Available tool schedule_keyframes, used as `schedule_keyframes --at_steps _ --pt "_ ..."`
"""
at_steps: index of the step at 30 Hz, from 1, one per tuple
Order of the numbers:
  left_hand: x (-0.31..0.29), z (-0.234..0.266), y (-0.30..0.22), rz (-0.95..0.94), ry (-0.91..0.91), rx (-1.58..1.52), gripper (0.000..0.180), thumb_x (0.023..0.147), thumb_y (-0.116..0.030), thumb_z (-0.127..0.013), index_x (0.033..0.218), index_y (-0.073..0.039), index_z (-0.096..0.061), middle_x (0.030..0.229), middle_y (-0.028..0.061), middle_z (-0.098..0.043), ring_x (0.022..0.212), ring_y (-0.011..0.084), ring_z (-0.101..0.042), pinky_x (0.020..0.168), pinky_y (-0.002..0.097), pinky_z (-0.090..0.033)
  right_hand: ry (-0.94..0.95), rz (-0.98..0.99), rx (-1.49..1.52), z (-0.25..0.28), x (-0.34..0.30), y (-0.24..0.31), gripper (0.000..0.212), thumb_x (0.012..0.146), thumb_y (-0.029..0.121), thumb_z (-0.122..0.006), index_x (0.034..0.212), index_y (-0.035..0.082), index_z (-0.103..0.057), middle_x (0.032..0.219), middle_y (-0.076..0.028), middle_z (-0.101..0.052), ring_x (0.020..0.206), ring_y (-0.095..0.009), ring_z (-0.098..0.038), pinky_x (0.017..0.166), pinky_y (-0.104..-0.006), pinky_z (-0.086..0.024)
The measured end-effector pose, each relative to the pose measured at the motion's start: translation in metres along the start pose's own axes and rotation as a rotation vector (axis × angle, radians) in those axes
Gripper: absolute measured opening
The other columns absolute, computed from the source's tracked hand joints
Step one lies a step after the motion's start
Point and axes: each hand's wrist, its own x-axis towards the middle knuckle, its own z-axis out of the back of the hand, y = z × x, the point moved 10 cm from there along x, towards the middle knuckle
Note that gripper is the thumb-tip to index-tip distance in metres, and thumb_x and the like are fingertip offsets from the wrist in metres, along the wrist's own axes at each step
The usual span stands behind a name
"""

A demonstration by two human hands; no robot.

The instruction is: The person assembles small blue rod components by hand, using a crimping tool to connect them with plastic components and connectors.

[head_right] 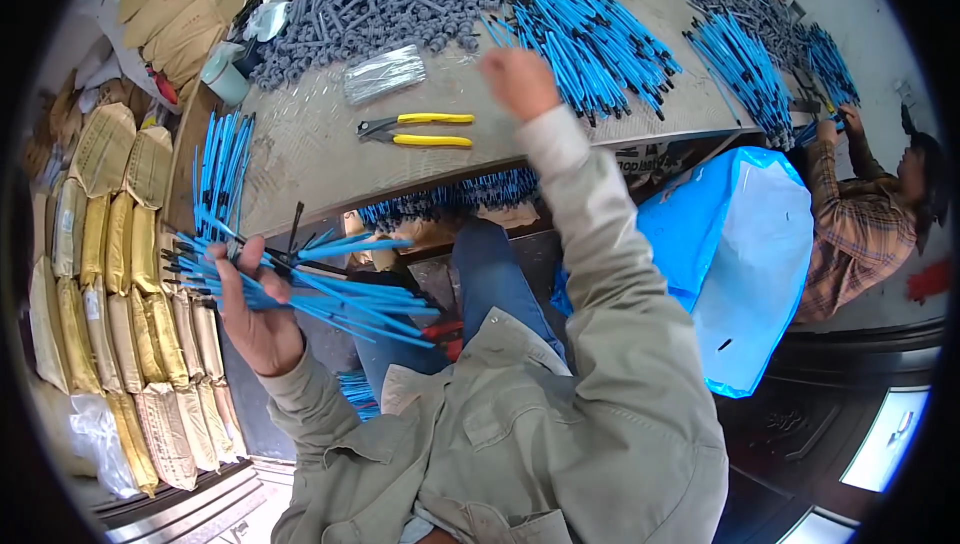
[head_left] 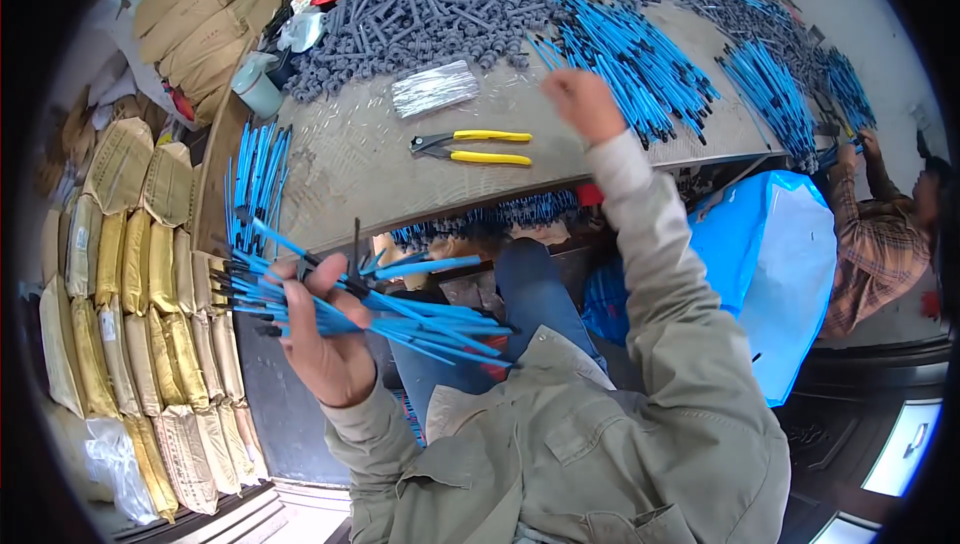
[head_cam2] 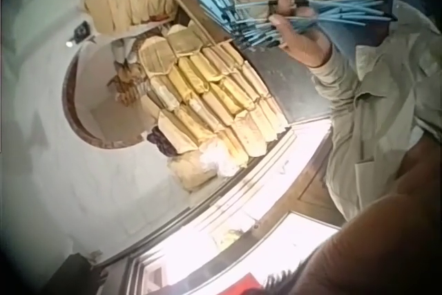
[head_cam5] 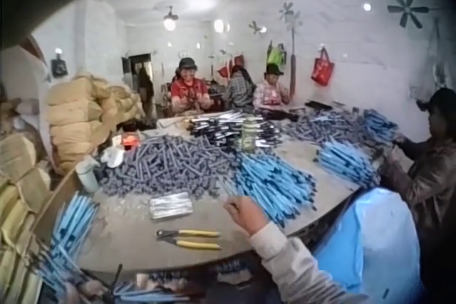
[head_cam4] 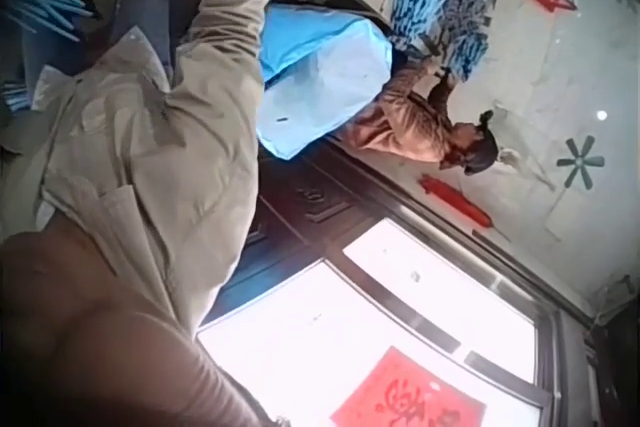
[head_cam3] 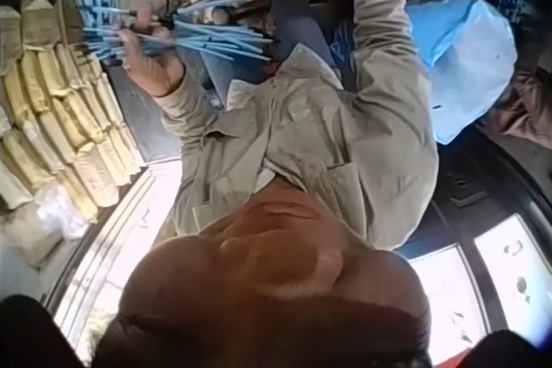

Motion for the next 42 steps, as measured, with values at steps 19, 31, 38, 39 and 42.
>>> schedule_keyframes --at_steps 19,31,38,39,42 --pt "-0.032 -0.017 0.095 0.482 0.057 -0.022 0.019 0.093 -0.015 -0.046 0.108 -0.005 -0.046 0.108 0.0218 -0.059 0.092 0.0317 -0.062 0.081 0.0428 -0.050 0.112 -0.102 -0.654 -0.011 0.008 -0.053 0.015 0.076 0.023 -0.055 0.075 0.011 -0.064 0.080 -0.015 -0.064 0.067 -0.033 -0.063 0.056 -0.0450 -0.049" --pt "-0.045 0.013 0.124 0.535 -0.025 0.083 0.023 0.094 -0.018 -0.044 0.108 -0.001 -0.050 0.107 0.0191 -0.060 0.095 0.0251 -0.061 0.082 0.0361 -0.049 0.037 -0.489 0.610 -0.015 -0.077 -0.039 0.021 0.082 0.019 -0.060 0.079 -0.001 -0.057 0.063 -0.003 -0.056 0.048 -0.011 -0.052 0.044 -0.0262 -0.040" --pt "-0.010 0.029 0.149 0.440 -0.136 0.084 0.033 0.093 -0.024 -0.049 0.115 0.001 -0.048 0.108 0.0172 -0.060 0.096 0.0236 -0.060 0.082 0.0357 -0.047 0.018 -0.231 0.664 -0.012 -0.180 0.082 0.009 0.089 0.010 -0.052 0.083 0.004 -0.052 0.063 0.002 -0.047 0.048 -0.006 -0.043 0.043 -0.0209 -0.032" --pt "-0.004 0.029 0.152 0.435 -0.162 0.096 0.033 0.093 -0.024 -0.049 0.115 0.001 -0.048 0.108 0.0172 -0.060 0.096 0.0236 -0.060 0.082 0.0357 -0.047 0.007 -0.121 0.582 -0.006 -0.186 0.103 0.007 0.089 0.007 -0.051 0.083 0.003 -0.052 0.063 0.000 -0.047 0.048 -0.008 -0.044 0.043 -0.0223 -0.032" --pt "0.011 0.032 0.144 0.363 -0.199 0.027 0.032 0.092 -0.023 -0.051 0.113 0.001 -0.050 0.105 0.0164 -0.061 0.093 0.0223 -0.061 0.078 0.0347 -0.049 0.108 0.013 0.517 -0.016 -0.204 0.143 0.003 0.086 0.002 -0.053 0.083 0.001 -0.052 0.063 -0.005 -0.046 0.047 -0.013 -0.045 0.043 -0.0249 -0.033"
